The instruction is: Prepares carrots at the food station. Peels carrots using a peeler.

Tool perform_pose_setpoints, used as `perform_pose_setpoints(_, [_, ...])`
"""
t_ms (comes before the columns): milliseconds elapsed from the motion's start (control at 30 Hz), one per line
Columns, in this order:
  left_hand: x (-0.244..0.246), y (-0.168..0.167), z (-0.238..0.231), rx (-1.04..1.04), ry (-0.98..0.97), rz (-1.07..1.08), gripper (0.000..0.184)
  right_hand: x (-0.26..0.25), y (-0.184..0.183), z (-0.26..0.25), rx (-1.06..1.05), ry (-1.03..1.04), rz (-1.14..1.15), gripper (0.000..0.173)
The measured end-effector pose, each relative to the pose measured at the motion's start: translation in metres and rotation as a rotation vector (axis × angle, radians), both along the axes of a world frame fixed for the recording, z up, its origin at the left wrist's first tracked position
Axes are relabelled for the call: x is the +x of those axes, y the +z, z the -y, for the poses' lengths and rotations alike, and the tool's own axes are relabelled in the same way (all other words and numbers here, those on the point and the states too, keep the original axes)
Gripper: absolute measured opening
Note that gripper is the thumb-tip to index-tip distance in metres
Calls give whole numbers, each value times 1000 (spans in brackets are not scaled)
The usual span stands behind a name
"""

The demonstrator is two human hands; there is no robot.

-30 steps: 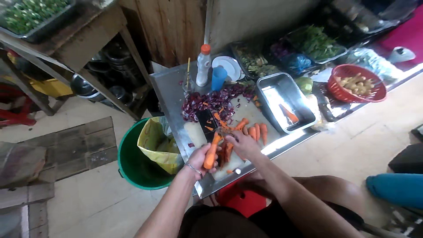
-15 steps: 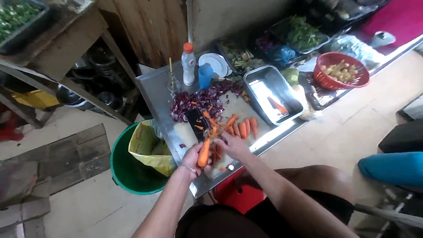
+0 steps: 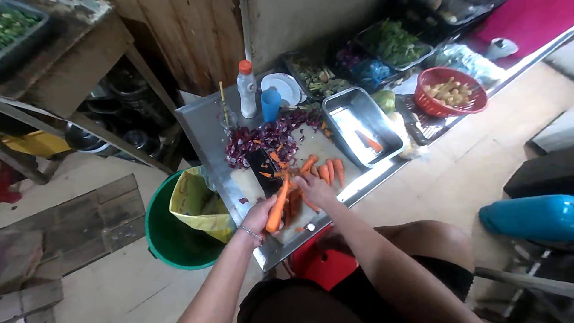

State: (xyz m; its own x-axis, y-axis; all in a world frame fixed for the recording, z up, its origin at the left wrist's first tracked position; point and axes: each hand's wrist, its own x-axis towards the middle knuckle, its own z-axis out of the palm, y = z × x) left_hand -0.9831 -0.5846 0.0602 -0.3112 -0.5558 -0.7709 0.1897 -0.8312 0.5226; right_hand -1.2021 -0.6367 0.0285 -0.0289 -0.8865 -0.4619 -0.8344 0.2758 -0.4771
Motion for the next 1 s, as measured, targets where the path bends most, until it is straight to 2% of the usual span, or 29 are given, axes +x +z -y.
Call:
perform_pose_setpoints(67, [3, 3, 3, -18, 32, -3, 52, -8, -7, 7, 12, -91, 60, 70])
perform_pose_setpoints(133, [5, 4, 5, -9, 90, 16, 53, 3, 11, -7, 48, -113, 105, 70])
perform_pose_setpoints(233, [1, 4, 15, 26, 164, 94, 55, 33, 43, -46, 29, -46, 144, 62])
perform_pose_setpoints(333, [-6, -2, 17, -30, 219, 101, 56, 52, 62, -81, -50, 96, 126, 58])
perform_pose_setpoints(533, [-12, -2, 15, -36, 293, -51, 53, 50, 60, -84, -175, 294, 1, 57])
perform_pose_setpoints(667, [-14, 9, 7, 27, 150, -32, 49, 21, 33, -58, -143, 184, 31, 55])
perform_pose_setpoints(733, [-14, 9, 3, 45, 125, -66, 55, 6, 27, -48, -132, 111, 63, 55])
perform_pose_setpoints(800, [-12, 7, 5, 47, 146, -34, 54, 7, 36, -52, -136, 115, 104, 54])
perform_pose_setpoints(900, [-6, 0, 8, -22, 170, -19, 50, 26, 57, -72, -155, 271, 156, 53])
perform_pose_setpoints(1000, [-5, 2, 9, -26, 167, -46, 48, 31, 53, -76, -199, 347, 152, 57])
